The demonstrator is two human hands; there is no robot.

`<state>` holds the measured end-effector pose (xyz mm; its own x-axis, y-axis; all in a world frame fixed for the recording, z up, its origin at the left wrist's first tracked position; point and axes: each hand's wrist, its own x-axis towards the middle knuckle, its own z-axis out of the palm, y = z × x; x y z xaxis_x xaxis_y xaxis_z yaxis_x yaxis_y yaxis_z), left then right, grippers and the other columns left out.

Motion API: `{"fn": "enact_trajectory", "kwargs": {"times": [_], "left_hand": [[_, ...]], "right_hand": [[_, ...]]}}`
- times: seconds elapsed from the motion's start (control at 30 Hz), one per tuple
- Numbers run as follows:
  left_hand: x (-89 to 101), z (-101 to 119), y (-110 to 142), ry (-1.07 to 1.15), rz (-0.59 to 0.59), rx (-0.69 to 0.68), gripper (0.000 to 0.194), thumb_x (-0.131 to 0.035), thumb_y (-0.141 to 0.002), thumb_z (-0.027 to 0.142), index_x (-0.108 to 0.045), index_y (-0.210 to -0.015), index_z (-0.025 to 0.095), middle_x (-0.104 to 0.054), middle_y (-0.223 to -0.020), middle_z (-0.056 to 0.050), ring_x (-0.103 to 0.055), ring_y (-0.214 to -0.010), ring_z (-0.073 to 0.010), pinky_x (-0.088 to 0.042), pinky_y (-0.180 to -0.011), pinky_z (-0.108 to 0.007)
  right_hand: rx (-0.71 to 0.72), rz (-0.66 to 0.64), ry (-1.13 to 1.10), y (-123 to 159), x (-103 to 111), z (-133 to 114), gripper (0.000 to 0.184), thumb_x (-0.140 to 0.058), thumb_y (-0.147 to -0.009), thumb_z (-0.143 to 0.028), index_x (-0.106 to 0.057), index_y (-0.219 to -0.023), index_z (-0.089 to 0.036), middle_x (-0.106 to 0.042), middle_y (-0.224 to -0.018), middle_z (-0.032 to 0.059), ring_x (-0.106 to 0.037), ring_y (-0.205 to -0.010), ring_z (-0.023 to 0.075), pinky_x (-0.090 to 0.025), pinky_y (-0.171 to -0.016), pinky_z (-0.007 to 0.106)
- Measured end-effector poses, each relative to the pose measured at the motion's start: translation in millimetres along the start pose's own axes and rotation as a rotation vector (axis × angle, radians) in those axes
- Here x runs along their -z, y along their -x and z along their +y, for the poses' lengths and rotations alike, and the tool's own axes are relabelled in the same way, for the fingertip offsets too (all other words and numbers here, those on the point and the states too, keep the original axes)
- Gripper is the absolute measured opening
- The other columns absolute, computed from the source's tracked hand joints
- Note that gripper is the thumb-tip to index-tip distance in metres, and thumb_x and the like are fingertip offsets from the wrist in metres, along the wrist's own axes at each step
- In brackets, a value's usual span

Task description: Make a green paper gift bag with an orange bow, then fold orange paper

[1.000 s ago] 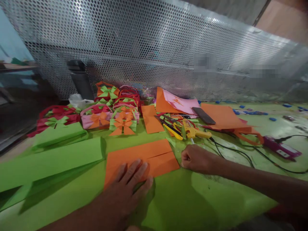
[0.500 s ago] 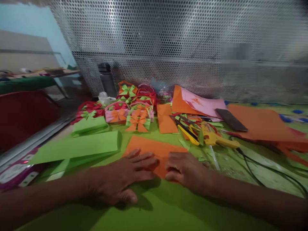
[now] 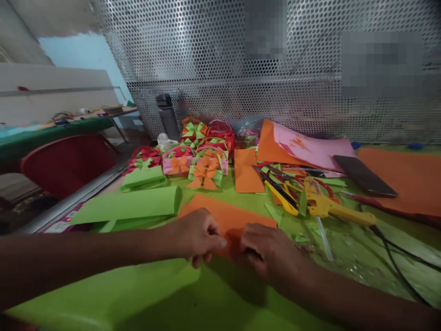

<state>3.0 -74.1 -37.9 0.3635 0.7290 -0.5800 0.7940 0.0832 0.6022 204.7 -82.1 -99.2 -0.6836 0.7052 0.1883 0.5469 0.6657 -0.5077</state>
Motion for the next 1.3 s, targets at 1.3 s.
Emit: {"fn": "enact_trajectory", "kwargs": {"times": [1.3], "left_hand": [[32.4,-62,11,0.238,0.098,0.406,0.047,-0.074,-0.051,0.056,-0.054,-0.045,0.014,-0.058,-0.042,-0.005,-0.053,-0.036,-0.0129,-0.037,-0.030,-0.019]], "right_hand": [[-0.023,-0.010,-0.024,4,-1,-2,0.013,-0.062,-0.080,-0.015,-0.055,-0.068,-0.016,-0.057,-0.074,-0.0002,-0.049,-0.069,0.0116,-0.028,-0.060,0.025]]}}
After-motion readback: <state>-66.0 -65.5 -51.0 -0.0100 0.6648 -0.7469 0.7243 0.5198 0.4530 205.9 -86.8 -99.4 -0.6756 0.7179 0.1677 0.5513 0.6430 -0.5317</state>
